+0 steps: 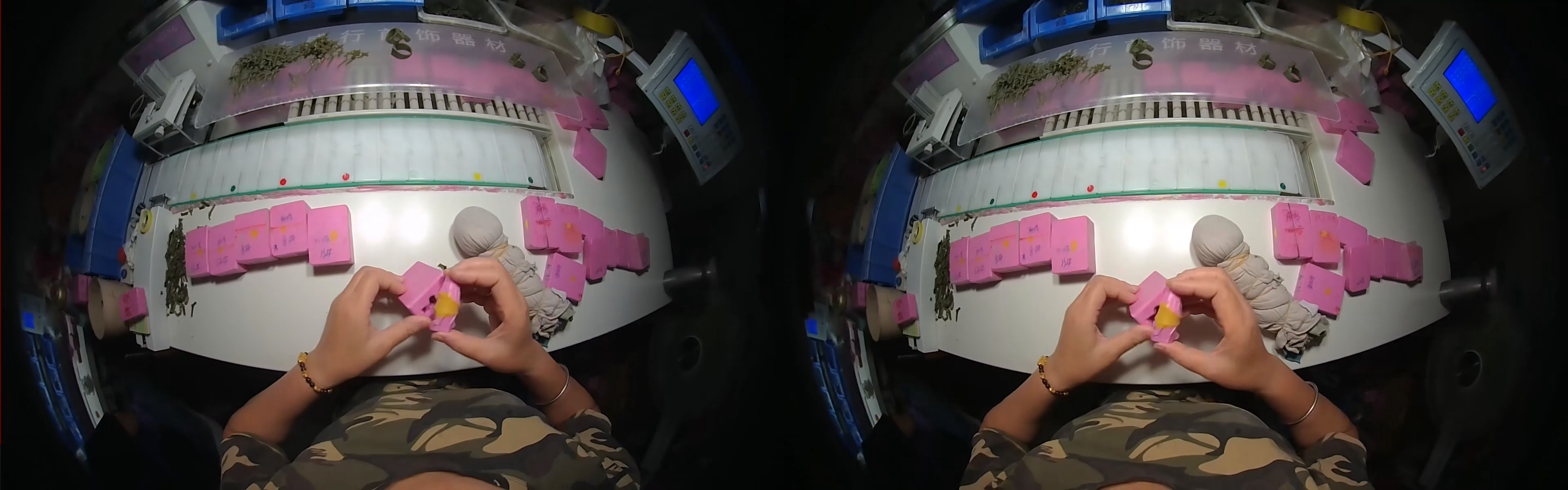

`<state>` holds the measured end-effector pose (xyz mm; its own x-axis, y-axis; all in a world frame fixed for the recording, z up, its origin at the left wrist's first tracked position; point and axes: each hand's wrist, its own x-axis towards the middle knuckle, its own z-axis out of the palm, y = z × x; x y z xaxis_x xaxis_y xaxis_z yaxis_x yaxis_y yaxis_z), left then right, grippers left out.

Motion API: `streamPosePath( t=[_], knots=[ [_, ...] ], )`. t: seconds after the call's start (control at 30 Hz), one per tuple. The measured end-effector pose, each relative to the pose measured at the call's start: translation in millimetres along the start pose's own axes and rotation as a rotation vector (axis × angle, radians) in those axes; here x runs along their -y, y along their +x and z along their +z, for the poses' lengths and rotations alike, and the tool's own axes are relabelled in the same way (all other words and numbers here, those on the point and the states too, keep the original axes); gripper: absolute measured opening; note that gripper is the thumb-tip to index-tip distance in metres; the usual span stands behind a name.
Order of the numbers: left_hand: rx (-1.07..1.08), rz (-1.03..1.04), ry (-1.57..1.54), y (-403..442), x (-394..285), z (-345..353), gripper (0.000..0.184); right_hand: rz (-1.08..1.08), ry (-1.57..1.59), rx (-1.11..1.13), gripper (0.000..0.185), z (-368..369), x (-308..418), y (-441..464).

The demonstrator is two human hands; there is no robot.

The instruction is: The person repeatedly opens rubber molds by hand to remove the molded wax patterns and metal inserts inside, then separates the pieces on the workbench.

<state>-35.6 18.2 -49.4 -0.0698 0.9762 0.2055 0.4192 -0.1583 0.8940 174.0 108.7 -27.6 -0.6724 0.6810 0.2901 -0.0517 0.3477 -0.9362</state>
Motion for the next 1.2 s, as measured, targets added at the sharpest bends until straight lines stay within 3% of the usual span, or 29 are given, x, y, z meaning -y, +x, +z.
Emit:
streamPosePath(
  t=[0.1, 0.13, 0.3, 0.4, 0.5, 0.57, 0.67, 0.93, 1.2],
  knots=[
    [-0.096, 0.035, 0.051, 0.2, -3.0, -0.7, 0.038, -0.166, -0.229, -0.007, 0.061, 7.0, -2.9, 0.8],
    [-0.17, 0.038, -0.04, -0.3, -4.7, 3.0, 0.023, -0.258, -0.363, -0.012, 0.061, 7.8, -3.9, 1.4],
    [-0.067, 0.125, 0.203, 7.9, -1.7, -2.4, 0.025, -0.21, -0.271, -0.033, 0.062, 5.9, -8.8, -6.8],
    [-0.015, -0.009, -0.045, 7.9, -2.4, 0.1, 0.022, -0.152, -0.224, -0.003, 0.063, 0.6, -10.5, -18.4],
    [0.014, -0.051, 0.002, 5.1, -10.8, 6.8, 0.032, -0.038, -0.115, -0.032, 0.065, -0.1, -8.7, -21.6],
    [-0.03, -0.055, -0.009, 1.6, -2.8, 15.3, 0.05, 0.019, -0.071, -0.077, 0.066, -0.2, -6.3, -21.1],
    [-0.104, 0.034, 0.185, -0.5, -2.6, 27.3, 0.057, 0.069, -0.354, -0.125, 0.062, -1.8, -0.2, -5.1],
    [-0.231, 0.1, 0.308, -2.4, 5.2, 44.0, 0.06, 0.003, -0.521, -0.13, 0.056, 36.6, -21.7, 7.5],
    [-0.239, 0.116, 0.325, -2.3, 0.0, 46.3, 0.059, 0.025, -0.344, -0.194, 0.056, 35.9, -31.6, -2.8]
  ],
)
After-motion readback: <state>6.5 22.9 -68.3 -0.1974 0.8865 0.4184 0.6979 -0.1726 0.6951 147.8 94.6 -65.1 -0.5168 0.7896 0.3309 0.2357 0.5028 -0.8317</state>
